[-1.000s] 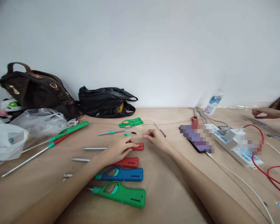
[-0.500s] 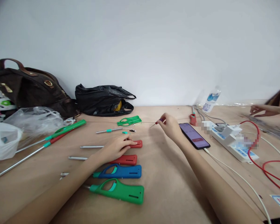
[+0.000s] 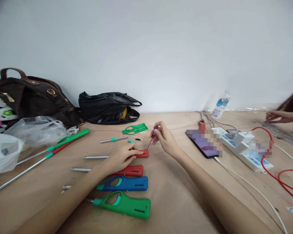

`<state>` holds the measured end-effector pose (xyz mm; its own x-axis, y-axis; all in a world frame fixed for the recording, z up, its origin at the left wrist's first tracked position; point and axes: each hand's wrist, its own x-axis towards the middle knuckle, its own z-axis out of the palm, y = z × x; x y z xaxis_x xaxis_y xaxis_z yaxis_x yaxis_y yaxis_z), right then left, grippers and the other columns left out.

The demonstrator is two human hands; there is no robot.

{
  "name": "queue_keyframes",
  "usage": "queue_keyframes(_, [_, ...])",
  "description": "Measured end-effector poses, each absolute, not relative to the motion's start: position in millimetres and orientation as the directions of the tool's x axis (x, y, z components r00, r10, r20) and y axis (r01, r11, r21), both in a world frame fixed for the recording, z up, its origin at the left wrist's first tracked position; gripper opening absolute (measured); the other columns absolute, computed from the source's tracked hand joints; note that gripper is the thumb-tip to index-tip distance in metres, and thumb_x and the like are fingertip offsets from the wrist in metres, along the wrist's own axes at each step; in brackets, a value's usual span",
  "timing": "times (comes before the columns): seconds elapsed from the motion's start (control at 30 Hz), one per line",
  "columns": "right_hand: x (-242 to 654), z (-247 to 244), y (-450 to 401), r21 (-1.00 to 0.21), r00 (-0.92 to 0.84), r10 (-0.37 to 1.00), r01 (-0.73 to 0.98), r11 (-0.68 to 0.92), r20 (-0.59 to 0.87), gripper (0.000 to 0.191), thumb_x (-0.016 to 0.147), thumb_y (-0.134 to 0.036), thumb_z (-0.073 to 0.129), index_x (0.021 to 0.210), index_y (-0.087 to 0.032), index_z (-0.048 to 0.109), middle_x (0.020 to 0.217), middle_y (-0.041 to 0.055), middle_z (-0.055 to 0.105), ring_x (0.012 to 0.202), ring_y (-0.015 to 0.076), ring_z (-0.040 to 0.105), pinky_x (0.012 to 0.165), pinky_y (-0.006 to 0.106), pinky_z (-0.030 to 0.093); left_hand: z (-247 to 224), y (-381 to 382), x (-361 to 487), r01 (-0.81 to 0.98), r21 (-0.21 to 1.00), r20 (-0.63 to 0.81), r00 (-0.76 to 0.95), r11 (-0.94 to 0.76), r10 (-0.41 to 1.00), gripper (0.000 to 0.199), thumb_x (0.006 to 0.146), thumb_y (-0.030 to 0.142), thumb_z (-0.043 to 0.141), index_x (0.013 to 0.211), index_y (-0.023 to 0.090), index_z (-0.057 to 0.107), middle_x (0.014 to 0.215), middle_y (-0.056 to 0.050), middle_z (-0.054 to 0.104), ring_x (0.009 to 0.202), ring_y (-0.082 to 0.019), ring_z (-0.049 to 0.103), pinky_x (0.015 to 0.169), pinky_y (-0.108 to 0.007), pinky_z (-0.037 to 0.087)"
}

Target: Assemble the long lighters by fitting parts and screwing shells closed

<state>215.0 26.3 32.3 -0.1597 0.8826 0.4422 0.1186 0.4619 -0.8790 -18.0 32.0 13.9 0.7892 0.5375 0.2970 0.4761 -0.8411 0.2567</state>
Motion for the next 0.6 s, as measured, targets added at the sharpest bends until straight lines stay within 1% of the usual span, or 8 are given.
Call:
queue_keyframes(0.1, [216.0,32.2,27.2,-0.882,-0.171,0.877,0.076,0.466,0.449,0.023,0.094,-0.046,0.044,0.096,-0.024,0.036,0.077,-0.0022,0.061,0.055,0.0134,0.064,0.055,0.031,0.055,12.5,32.7,-18.2,0.470,0.262,0.306,0.788,-0.843,0.534,0.035,0.088,0.005,0.047,0.112,0.021,0.067,0.100,-0.007,0.060,0.090,-0.020,0.056,0.079,-0.031,0.047])
queue_keyframes(0.27, [215.3,30.5,29.5,-0.886,-0.176,0.878,0.055,0.461,0.445,0.022,0.095,-0.044,0.045,0.097,-0.024,0.037,0.075,-0.0032,0.060,0.054,0.0135,0.064,0.052,0.030,0.054,11.3,33.1,-18.7,0.464,0.256,0.312,0.791,-0.848,0.526,0.035,0.088,0.005,0.048,0.113,0.022,0.066,0.101,-0.006,0.060,0.090,-0.020,0.057,0.080,-0.031,0.047])
queue_keyframes(0.47, [213.7,28.9,29.1,-0.884,-0.186,0.878,0.077,0.461,0.442,0.022,0.095,-0.044,0.044,0.097,-0.023,0.039,0.077,-0.0016,0.061,0.053,0.0126,0.064,0.052,0.030,0.055,12.9,31.6,-18.9,0.471,0.238,0.318,0.789,-0.850,0.526,0.029,0.089,0.007,0.048,0.108,0.019,0.068,0.100,-0.006,0.060,0.088,-0.019,0.057,0.076,-0.029,0.046])
queue_keyframes(0.6, [211.3,31.2,24.2,-0.872,-0.194,0.871,0.114,0.477,0.451,0.020,0.096,-0.042,0.043,0.097,-0.022,0.040,0.078,-0.0009,0.061,0.056,0.0127,0.064,0.055,0.030,0.055,12.2,31.7,-18.5,0.466,0.249,0.315,0.790,-0.849,0.526,0.030,0.089,0.006,0.049,0.109,0.019,0.067,0.100,-0.006,0.061,0.088,-0.018,0.057,0.076,-0.028,0.046])
